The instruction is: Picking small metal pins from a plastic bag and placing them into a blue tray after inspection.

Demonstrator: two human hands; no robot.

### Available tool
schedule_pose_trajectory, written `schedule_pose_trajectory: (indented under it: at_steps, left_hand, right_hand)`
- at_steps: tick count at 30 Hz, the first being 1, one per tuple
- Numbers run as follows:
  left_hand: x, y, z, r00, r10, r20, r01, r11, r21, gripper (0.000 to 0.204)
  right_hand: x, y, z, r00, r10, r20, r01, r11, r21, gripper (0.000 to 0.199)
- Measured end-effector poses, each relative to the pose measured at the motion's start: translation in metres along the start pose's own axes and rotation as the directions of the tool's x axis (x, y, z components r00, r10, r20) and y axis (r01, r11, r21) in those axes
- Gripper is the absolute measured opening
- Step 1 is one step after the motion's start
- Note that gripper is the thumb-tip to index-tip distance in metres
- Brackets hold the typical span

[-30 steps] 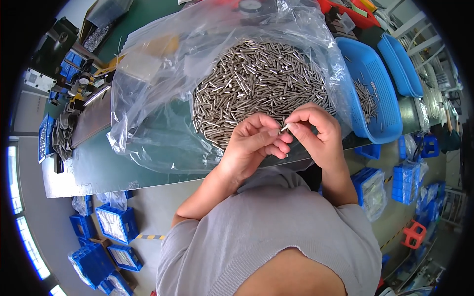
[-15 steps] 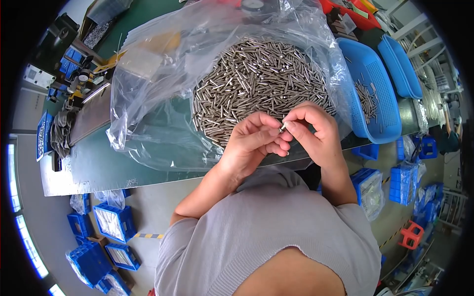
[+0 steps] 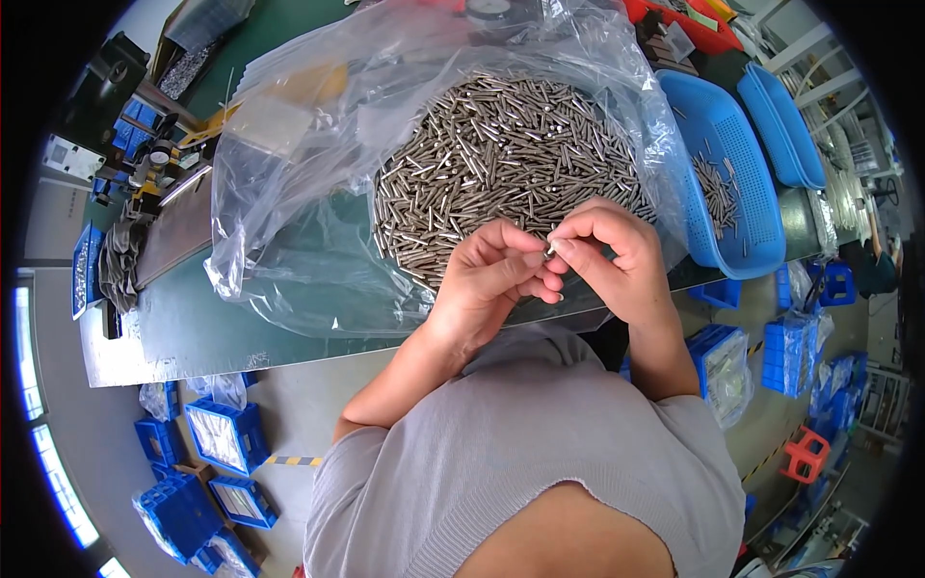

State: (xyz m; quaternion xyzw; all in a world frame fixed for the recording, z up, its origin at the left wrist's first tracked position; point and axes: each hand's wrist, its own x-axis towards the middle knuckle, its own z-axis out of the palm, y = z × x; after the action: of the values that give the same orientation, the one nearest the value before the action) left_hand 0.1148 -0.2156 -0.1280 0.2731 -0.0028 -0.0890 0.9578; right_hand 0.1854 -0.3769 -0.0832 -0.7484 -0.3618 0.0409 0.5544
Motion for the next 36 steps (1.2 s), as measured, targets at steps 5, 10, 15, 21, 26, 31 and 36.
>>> schedule_pose_trajectory:
  at_steps: [5, 10, 15, 21, 26, 31, 36]
  left_hand:
    - [-0.001, -0.001, 0.001, 0.997, 0.061, -0.051, -0.057, 0.996, 0.075, 0.006]
    - [-0.002, -0.006, 0.006, 0.985, 0.167, -0.037, -0.153, 0.958, 0.243, 0.009]
    - [-0.003, -0.009, 0.006, 0.965, 0.261, -0.017, -0.239, 0.907, 0.346, 0.012]
    - [-0.006, -0.009, 0.011, 0.975, 0.195, -0.107, -0.121, 0.868, 0.482, 0.014]
    - [-0.008, -0.009, 0.013, 0.964, 0.228, -0.133, -0.112, 0.809, 0.577, 0.016]
    - [-0.01, -0.008, 0.013, 0.956, 0.264, -0.125, -0.118, 0.74, 0.662, 0.017]
    - [-0.01, -0.006, 0.012, 0.98, 0.194, -0.044, -0.111, 0.717, 0.688, 0.02]
  right_hand:
    - [0.001, 0.001, -0.003, 1.0, -0.013, 0.024, 0.013, 1.0, -0.008, 0.004]
    - [-0.007, 0.01, 0.004, 0.993, 0.113, -0.028, -0.106, 0.978, 0.177, 0.002]
    - [-0.015, 0.009, 0.016, 0.967, 0.24, -0.08, -0.191, 0.901, 0.39, 0.005]
    - [-0.017, 0.013, 0.013, 0.981, 0.137, -0.136, -0.098, 0.959, 0.265, 0.007]
    - [-0.008, -0.001, 0.007, 0.997, 0.045, -0.059, -0.042, 0.997, 0.06, 0.015]
    - [-0.007, 0.001, 0.006, 0.998, -0.068, -0.016, 0.068, 0.998, -0.016, 0.014]
    - [-0.008, 0.003, 0.007, 0.996, -0.073, -0.046, 0.075, 0.997, 0.03, 0.016]
